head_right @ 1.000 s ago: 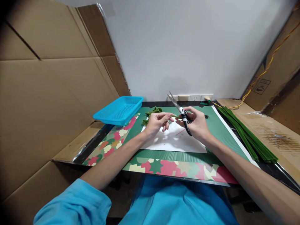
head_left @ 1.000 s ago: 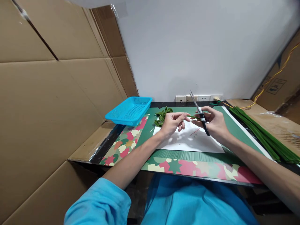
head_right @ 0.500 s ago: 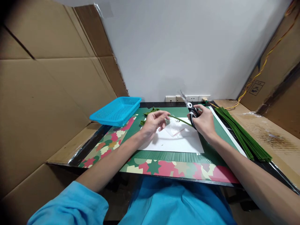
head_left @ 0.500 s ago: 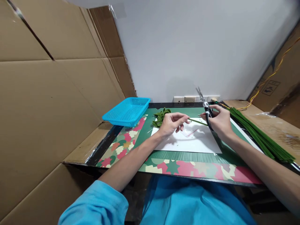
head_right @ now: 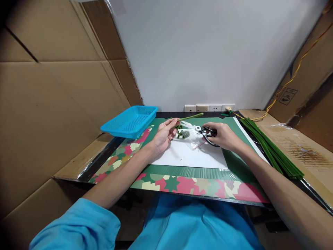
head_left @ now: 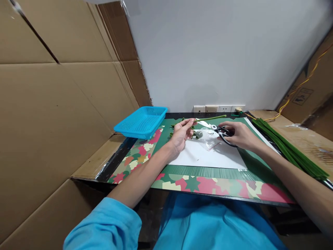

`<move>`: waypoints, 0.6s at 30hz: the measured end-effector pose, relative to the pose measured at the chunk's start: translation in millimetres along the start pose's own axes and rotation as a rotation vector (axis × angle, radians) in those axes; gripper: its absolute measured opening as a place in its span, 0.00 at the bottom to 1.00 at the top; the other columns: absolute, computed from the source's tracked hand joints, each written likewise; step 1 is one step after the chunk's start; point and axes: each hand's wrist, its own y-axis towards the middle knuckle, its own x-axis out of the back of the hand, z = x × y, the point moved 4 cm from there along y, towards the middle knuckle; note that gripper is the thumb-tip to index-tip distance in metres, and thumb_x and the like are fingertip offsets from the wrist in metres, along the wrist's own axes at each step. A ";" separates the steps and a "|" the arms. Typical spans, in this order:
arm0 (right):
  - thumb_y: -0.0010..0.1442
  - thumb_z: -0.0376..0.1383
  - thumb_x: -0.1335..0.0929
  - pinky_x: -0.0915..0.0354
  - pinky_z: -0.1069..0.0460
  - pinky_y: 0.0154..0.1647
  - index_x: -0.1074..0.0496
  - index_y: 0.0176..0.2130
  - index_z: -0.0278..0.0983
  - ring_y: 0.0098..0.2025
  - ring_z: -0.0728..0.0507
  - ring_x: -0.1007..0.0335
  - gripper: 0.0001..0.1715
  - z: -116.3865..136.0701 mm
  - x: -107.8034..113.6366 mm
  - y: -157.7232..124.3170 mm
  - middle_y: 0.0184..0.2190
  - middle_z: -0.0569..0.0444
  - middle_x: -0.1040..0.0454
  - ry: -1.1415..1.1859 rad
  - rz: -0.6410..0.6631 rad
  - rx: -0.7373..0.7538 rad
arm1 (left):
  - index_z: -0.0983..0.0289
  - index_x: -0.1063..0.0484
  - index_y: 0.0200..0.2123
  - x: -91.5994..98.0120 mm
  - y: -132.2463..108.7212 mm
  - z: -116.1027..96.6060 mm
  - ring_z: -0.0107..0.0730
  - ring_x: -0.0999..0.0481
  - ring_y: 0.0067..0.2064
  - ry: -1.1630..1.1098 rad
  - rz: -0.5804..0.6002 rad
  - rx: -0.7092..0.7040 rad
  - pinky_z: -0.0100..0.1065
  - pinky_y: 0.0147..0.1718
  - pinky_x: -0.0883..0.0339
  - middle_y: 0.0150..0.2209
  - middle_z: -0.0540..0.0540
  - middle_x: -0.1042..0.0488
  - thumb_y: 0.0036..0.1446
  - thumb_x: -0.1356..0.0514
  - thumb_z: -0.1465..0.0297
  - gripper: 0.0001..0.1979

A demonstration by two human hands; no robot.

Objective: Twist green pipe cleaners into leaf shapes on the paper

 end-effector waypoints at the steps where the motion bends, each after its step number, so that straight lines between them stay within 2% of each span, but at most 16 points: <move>1: 0.56 0.47 0.25 0.35 0.49 0.35 0.18 0.52 0.39 0.33 0.41 0.25 0.26 0.3 -0.1 -0.3 0.36 0.52 0.16 -0.014 0.028 0.019 | 0.65 0.19 0.39 1.4 0.5 -0.5 0.15 0.33 0.21 -0.002 -0.018 -0.004 0.24 0.16 0.49 0.37 0.54 0.18 0.52 0.23 0.65 0.14; 5: 0.59 0.42 0.28 0.30 0.47 0.43 0.18 0.55 0.40 0.42 0.37 0.20 0.25 -1.1 -3.4 -1.0 0.48 0.49 0.15 -0.077 0.123 0.063 | 0.65 0.19 0.39 10.3 4.3 -1.5 0.13 0.34 0.20 0.001 -0.088 -0.027 0.23 0.16 0.50 0.37 0.53 0.19 0.56 0.25 0.68 0.11; 10: 0.61 0.38 0.30 0.27 0.46 0.49 0.22 0.61 0.40 0.50 0.35 0.19 0.28 -9.9 -9.1 -0.7 0.55 0.47 0.18 -0.161 0.187 0.071 | 0.65 0.19 0.41 15.8 6.8 -0.1 0.13 0.33 0.19 0.039 -0.119 -0.043 0.23 0.15 0.50 0.40 0.54 0.18 0.61 0.29 0.68 0.08; 15: 0.64 0.36 0.32 0.29 0.41 0.58 0.25 0.63 0.38 0.57 0.31 0.23 0.28 -14.4 -10.6 0.2 0.57 0.42 0.20 -0.218 0.187 0.066 | 0.65 0.19 0.42 13.1 6.4 2.1 0.17 0.28 0.20 0.112 -0.081 -0.043 0.24 0.14 0.45 0.44 0.58 0.16 0.58 0.26 0.65 0.13; 18: 0.64 0.37 0.32 0.29 0.40 0.58 0.24 0.60 0.38 0.57 0.31 0.23 0.26 -14.1 -10.3 0.3 0.56 0.41 0.21 -0.211 0.201 0.080 | 0.66 0.19 0.41 11.1 6.2 3.4 0.19 0.27 0.20 0.169 -0.048 -0.061 0.25 0.14 0.44 0.42 0.60 0.15 0.56 0.25 0.64 0.14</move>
